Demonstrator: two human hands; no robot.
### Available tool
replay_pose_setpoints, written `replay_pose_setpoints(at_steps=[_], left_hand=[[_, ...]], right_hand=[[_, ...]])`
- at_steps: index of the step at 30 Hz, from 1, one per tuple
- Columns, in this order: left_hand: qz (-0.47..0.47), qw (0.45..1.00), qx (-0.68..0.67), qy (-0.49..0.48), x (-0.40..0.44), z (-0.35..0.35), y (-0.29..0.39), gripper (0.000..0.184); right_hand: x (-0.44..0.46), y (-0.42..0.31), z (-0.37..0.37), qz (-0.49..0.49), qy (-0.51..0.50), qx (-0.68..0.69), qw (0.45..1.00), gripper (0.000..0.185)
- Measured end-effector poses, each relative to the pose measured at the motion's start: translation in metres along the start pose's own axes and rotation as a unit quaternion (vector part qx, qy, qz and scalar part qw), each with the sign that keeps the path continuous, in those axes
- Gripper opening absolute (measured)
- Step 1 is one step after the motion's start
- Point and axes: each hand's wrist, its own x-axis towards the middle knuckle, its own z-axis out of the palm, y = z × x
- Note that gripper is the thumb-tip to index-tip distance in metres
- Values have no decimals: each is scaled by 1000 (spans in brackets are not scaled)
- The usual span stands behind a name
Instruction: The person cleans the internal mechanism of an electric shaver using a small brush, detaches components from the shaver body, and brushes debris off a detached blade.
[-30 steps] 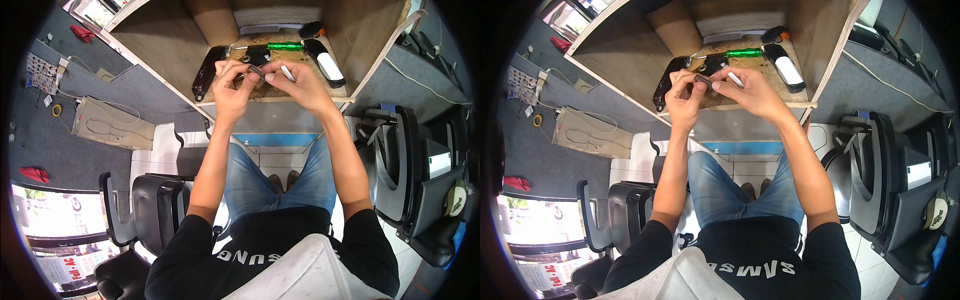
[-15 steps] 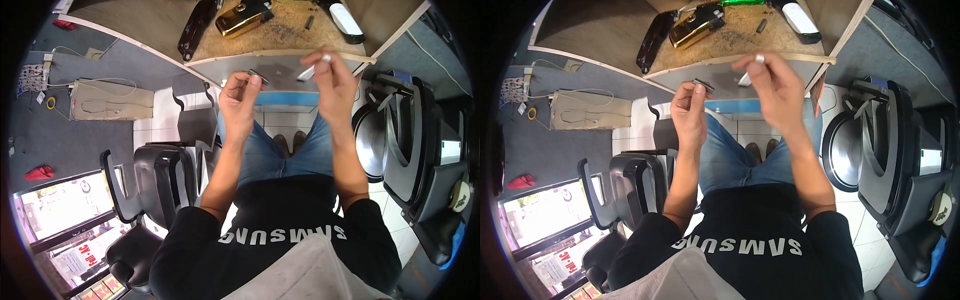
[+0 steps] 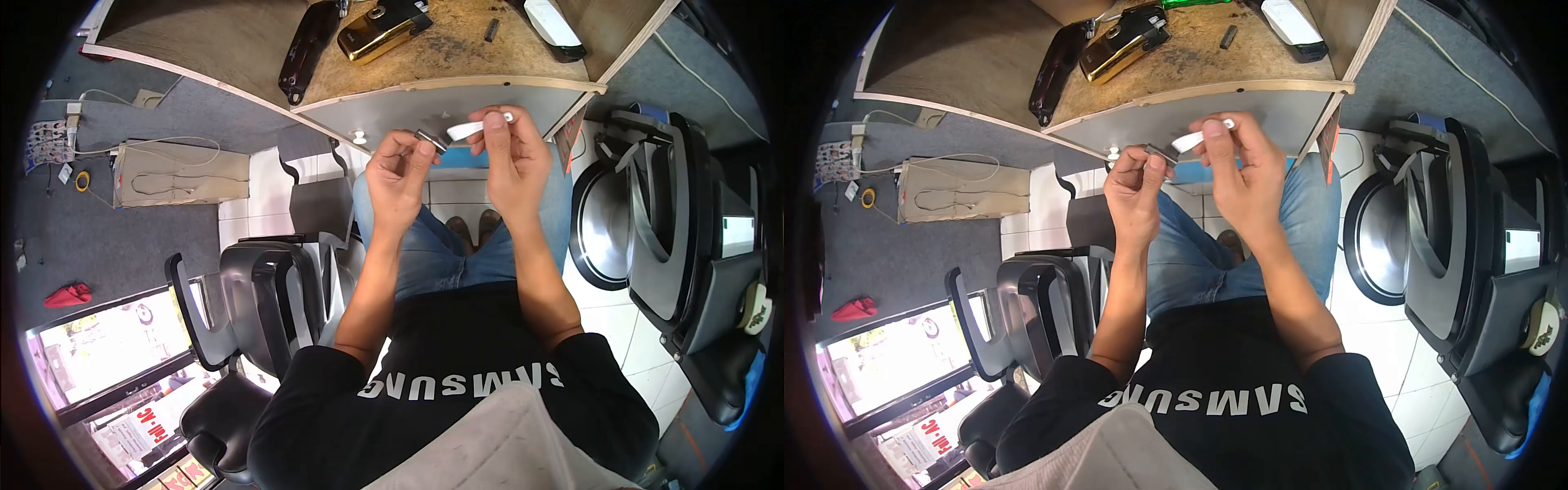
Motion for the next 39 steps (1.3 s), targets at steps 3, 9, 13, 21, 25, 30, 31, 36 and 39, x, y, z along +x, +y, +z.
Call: replay_pose_setpoints(at_steps=[3,9,13,21,25,30,31,36,39], left_hand=[[1,1000,-6,-16,-2,-2,1,12],[-12,999,8,-29,-2,0,4,15],[20,997,37,-65,-1,-1,0,14],[32,993,74,-91,-2,-3,1,12],[31,992,76,-94,-3,-3,1,11],[8,993,62,-98,-3,-4,2,13],[6,993,60,-97,-3,-3,3,13],[27,991,87,-102,-2,-2,4,11],[11,993,79,-93,-4,-1,7,10]], right_hand=[[1,-4,1,22,-22,-30,999,24],[-1,1,-5,50,-16,38,998,25],[0,3,-7,45,-3,-11,999,27],[1,1,-11,39,-26,-37,998,28],[-3,-5,-10,43,-41,50,997,28],[-1,-1,-9,47,-16,15,999,27],[-2,-4,-8,47,-9,28,998,27],[-2,-7,-8,4,-24,-30,999,25],[-2,-4,-9,-15,-6,-49,999,23]])
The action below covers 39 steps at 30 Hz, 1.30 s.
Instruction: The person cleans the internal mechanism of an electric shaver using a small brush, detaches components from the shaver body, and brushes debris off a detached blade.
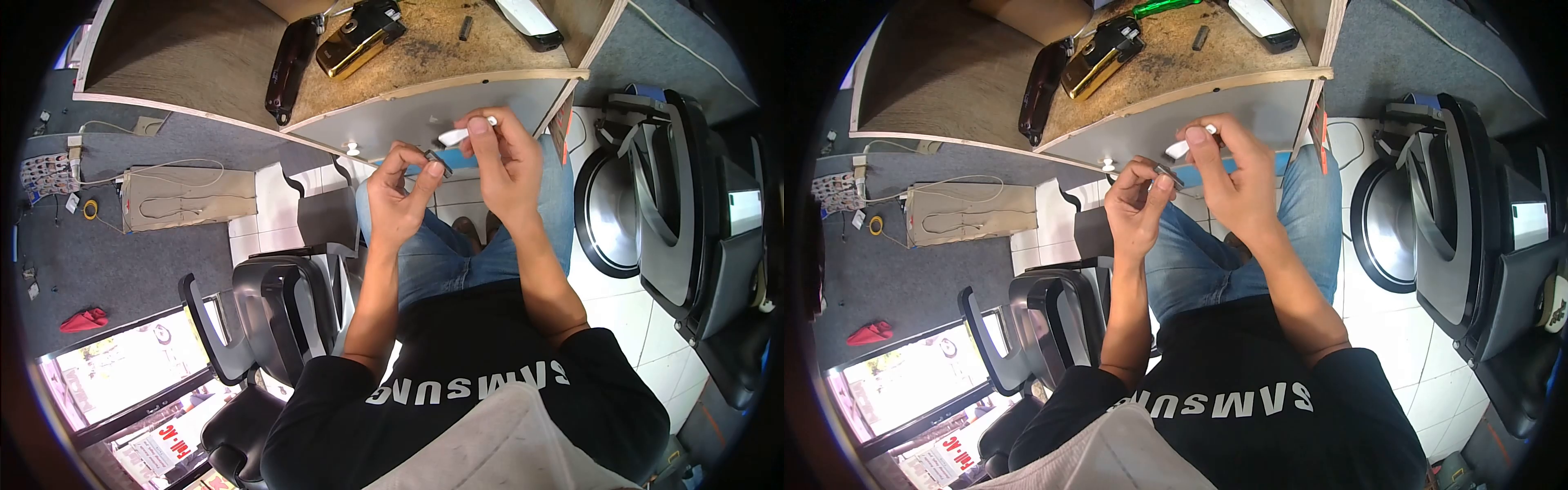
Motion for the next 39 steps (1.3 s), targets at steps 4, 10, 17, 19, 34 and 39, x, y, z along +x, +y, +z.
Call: replay_pose_setpoints(at_steps=[4,10,17,19,34,39], left_hand=[[-36,999,-11,14,-1,1,1,13],[-34,999,10,19,-1,1,-3,13],[-21,999,-18,20,1,3,3,11],[-26,999,-44,17,0,3,2,13],[-41,985,-166,-17,4,-9,-12,22],[-118,949,-282,-79,7,-12,-13,33]], right_hand=[[0,-6,-3,-39,-40,-41,998,20],[-2,-6,2,-42,7,-23,999,19],[0,-1,0,63,49,51,996,25],[2,0,-3,83,-16,62,994,26],[4,23,-6,32,-16,4,999,27],[2,2,1,55,-143,55,987,21]])
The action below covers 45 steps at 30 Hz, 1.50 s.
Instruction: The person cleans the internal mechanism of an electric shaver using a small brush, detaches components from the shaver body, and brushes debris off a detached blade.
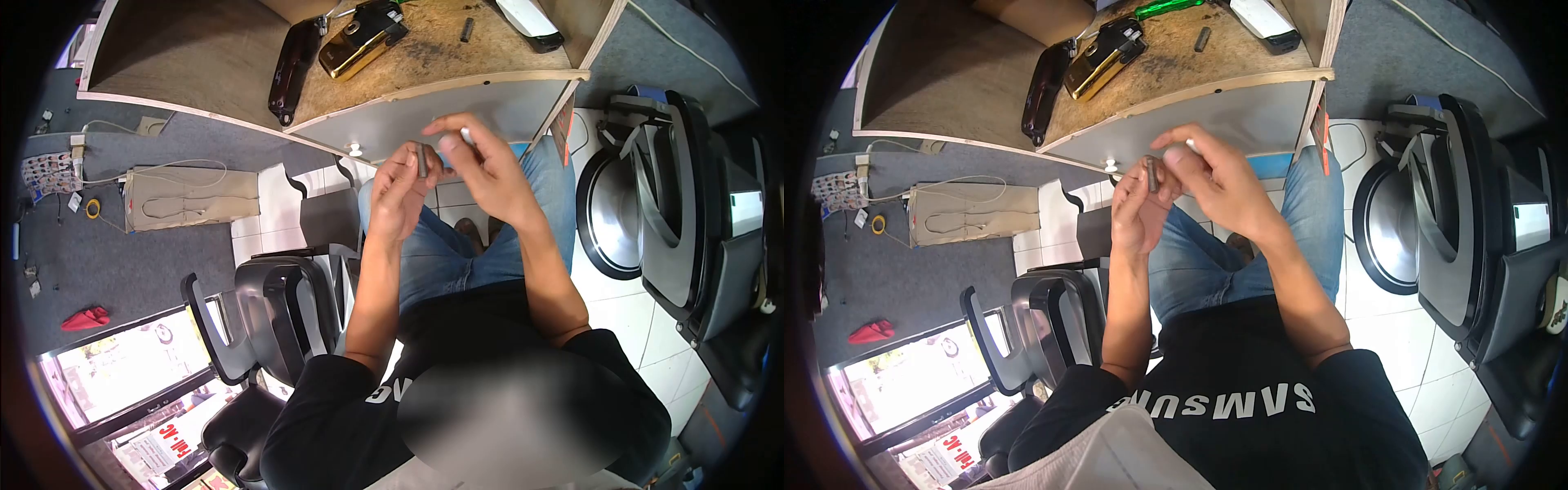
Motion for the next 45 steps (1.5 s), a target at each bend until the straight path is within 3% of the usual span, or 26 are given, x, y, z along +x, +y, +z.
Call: replay_pose_setpoints(at_steps=[3,8,11,14,16,18,20,32,35,38,41,45], left_hand=[[-71,994,-44,64,-5,16,9,38],[-79,985,-150,-19,-9,9,7,49],[-100,989,-112,-3,-6,11,7,51],[-11,998,-39,-53,1,-27,-22,46],[47,998,29,-10,6,-18,-21,38],[60,981,118,140,3,18,-17,27],[81,977,122,157,4,34,-12,24],[170,956,154,183,7,20,-26,21],[170,957,154,181,6,14,-29,22],[155,959,160,176,4,11,-26,22],[145,963,158,162,3,12,-21,21],[109,976,125,141,1,17,-15,14]], right_hand=[[-3,0,-6,57,-93,7,994,19],[-2,5,-11,178,-118,132,968,17],[-1,6,-11,148,-99,86,980,12],[-2,20,-7,126,-26,158,979,12],[-2,30,-7,105,22,138,985,11],[-1,30,-6,103,65,147,982,11],[-1,21,0,123,100,186,970,11],[-12,36,12,184,57,309,931,15],[-12,32,17,198,62,291,934,19],[-12,27,18,221,135,257,931,25],[-12,21,10,163,141,283,934,37],[-12,5,2,57,150,46,986,40]])
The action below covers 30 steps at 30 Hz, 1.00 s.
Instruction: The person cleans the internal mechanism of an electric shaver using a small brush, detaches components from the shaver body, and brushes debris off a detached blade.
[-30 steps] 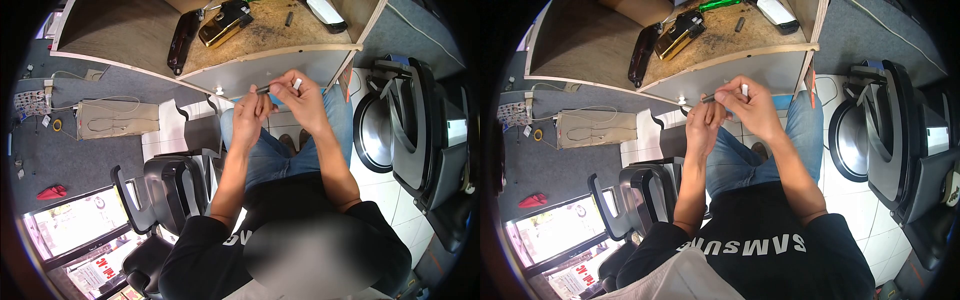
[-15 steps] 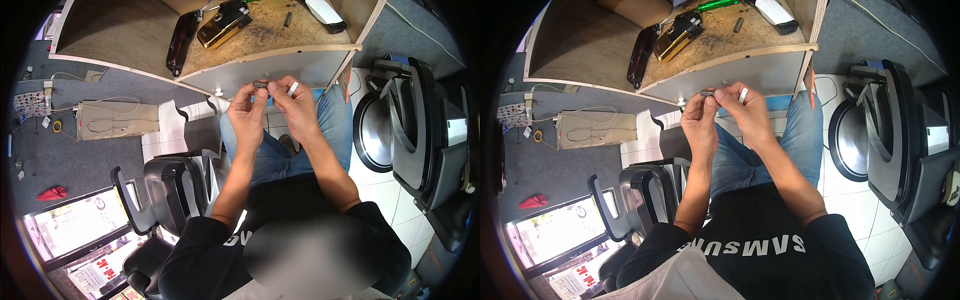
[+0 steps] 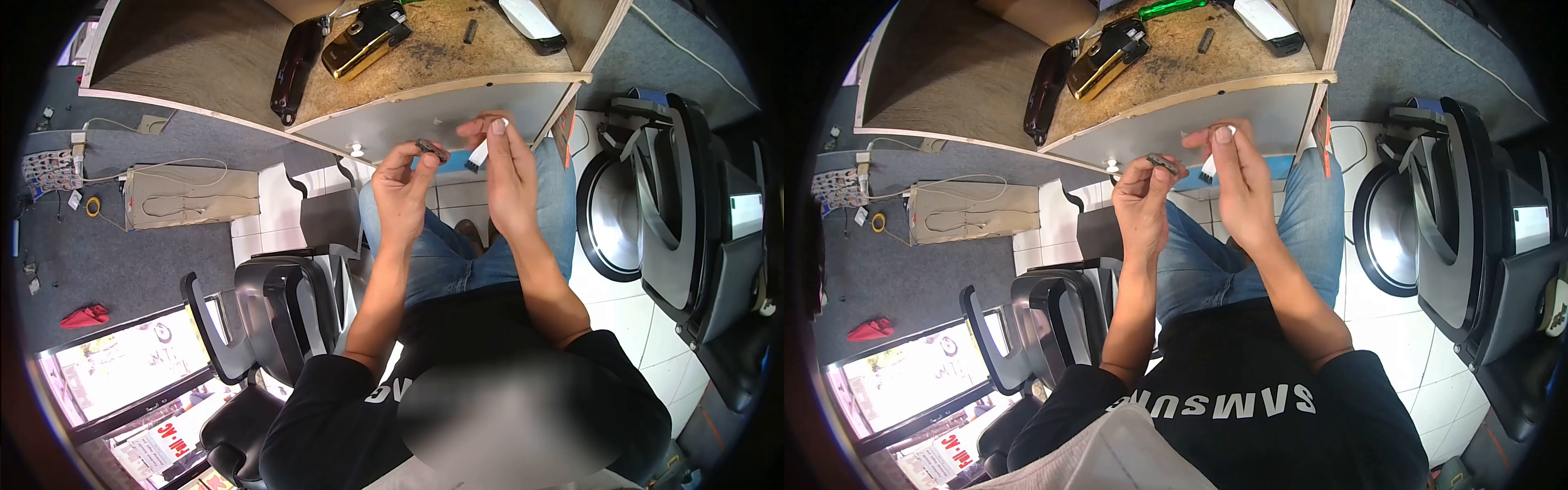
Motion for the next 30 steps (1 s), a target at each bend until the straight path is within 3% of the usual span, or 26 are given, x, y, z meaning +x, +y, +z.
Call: replay_pose_setpoints(at_steps=[2,8,11,14,17,20,23,26,30], left_hand=[[-5,1000,0,-7,-2,2,2,13],[-19,999,-5,-43,-4,2,2,10],[-14,998,27,-46,-5,-1,1,12],[-6,998,30,-47,-4,1,3,14],[-12,998,35,-47,-5,-2,3,13],[-12,998,41,-50,-4,-3,1,13],[-1,998,28,-53,-4,0,2,12],[-10,999,10,-50,-5,-1,2,10],[-9,1000,0,-13,-2,-1,2,9]], right_hand=[[0,-10,0,-120,22,-90,988,38],[-5,-24,4,-94,-12,-7,995,31],[-3,-15,1,-76,-39,-64,994,30],[-2,-6,-4,-74,39,-125,989,29],[1,-8,-1,-137,19,-93,986,29],[-1,-15,0,-94,-30,-110,989,28],[1,-5,-4,-71,27,-116,990,27],[0,-12,-1,-107,3,-54,993,29],[1,-16,-6,-101,-49,-163,980,29]])
